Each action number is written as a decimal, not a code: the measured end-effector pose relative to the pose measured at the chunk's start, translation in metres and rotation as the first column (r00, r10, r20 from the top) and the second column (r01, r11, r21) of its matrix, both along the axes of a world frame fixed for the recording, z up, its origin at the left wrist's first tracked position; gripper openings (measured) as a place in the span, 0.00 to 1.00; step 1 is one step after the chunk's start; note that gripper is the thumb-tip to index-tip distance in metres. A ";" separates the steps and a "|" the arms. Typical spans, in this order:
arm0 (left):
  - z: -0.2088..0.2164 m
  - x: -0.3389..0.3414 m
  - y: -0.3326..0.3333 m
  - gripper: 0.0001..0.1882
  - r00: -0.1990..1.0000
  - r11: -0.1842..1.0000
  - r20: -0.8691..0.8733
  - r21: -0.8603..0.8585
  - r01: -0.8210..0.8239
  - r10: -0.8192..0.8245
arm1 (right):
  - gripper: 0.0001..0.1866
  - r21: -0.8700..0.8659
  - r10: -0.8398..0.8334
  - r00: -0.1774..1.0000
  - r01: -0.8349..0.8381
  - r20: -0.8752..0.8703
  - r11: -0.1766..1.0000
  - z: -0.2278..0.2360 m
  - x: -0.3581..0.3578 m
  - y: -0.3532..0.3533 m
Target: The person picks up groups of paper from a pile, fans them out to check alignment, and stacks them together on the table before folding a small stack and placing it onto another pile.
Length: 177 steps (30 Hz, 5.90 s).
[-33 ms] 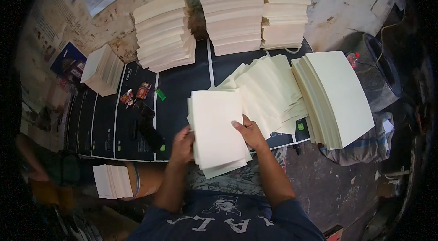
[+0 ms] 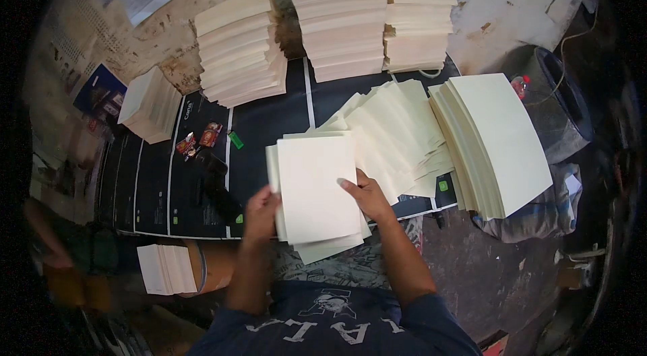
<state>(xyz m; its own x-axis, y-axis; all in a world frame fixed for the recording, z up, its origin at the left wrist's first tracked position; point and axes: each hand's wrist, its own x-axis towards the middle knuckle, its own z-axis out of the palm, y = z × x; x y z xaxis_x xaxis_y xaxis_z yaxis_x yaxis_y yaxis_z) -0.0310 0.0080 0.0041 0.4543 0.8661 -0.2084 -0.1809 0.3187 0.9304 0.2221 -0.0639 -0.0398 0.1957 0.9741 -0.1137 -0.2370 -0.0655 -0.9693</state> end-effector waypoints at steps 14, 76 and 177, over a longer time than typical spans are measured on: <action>0.010 -0.029 0.011 0.12 0.994 0.984 -0.045 0.151 -0.093 0.100 | 0.20 0.029 -0.023 0.998 0.022 0.055 0.999 0.005 0.000 0.002; -0.050 0.019 -0.029 0.28 0.583 0.593 -0.655 0.733 0.334 0.481 | 0.35 -0.327 0.121 0.870 0.048 0.478 0.944 -0.015 0.048 0.079; -0.022 0.093 0.045 0.22 0.900 0.945 -0.368 -0.305 0.120 -0.233 | 0.33 -0.213 0.210 -0.051 -0.063 0.976 0.975 0.028 0.074 0.083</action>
<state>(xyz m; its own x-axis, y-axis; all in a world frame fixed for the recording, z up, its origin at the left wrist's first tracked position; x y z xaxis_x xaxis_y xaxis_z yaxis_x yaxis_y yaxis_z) 0.0621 0.0526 -0.0180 0.4256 0.6641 -0.6146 0.2651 0.5579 0.7864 0.2959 0.0190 -0.0122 0.0418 0.9991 -0.0118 0.9824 -0.0433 -0.1817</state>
